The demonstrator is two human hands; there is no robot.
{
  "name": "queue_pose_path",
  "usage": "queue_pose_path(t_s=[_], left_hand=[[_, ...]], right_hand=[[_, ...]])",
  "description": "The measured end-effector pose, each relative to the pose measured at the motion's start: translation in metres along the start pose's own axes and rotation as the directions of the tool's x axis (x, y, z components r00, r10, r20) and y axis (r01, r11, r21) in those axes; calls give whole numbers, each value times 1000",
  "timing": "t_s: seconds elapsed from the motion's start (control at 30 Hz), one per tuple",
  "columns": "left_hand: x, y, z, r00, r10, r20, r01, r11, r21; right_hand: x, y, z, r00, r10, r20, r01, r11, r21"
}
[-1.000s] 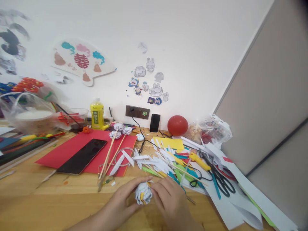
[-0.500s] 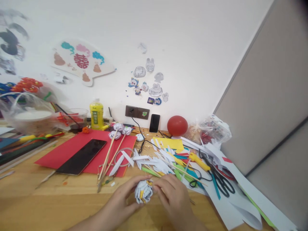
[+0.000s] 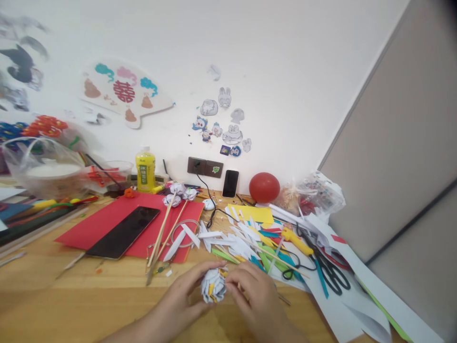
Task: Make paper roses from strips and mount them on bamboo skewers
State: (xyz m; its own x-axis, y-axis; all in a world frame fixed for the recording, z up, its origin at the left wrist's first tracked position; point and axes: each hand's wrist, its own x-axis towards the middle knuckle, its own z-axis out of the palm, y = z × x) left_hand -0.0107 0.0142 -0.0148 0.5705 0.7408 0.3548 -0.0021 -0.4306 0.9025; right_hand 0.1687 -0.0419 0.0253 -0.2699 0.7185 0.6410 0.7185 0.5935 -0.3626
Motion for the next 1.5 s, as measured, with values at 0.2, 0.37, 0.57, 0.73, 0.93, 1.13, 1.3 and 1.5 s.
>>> queue_pose_path(t_s=[0.2, 0.37, 0.57, 0.73, 0.93, 1.13, 1.3, 1.5], left_hand=[[0, 3, 0, 999, -19, -30, 21, 997, 73], [1, 2, 0, 998, 15, -58, -1, 972, 235], [2, 4, 0, 998, 35, -44, -23, 970, 241], [3, 7, 0, 999, 28, -42, -17, 972, 235], [1, 5, -1, 999, 23, -43, -12, 970, 243], [2, 5, -2, 999, 12, -44, -1, 968, 252], [3, 7, -2, 999, 1, -43, 10, 970, 242], [3, 10, -2, 1000, -2, 2, 2, 984, 179]], right_hand=[[-1, -2, 5, 996, 14, -84, -23, 994, -102], [-2, -4, 10, 992, 9, -124, -26, 990, -138], [0, -1, 7, 997, 80, 1, -80, 997, -19], [1, 1, 2, 994, 105, 40, -106, 994, 14], [3, 2, -1, 988, -135, 76, 149, 966, -213], [5, 6, 0, 952, -301, 49, 294, 867, -401], [3, 7, 0, 947, -315, 64, 312, 856, -412], [3, 3, -4, 995, 26, 97, -26, 1000, 1]])
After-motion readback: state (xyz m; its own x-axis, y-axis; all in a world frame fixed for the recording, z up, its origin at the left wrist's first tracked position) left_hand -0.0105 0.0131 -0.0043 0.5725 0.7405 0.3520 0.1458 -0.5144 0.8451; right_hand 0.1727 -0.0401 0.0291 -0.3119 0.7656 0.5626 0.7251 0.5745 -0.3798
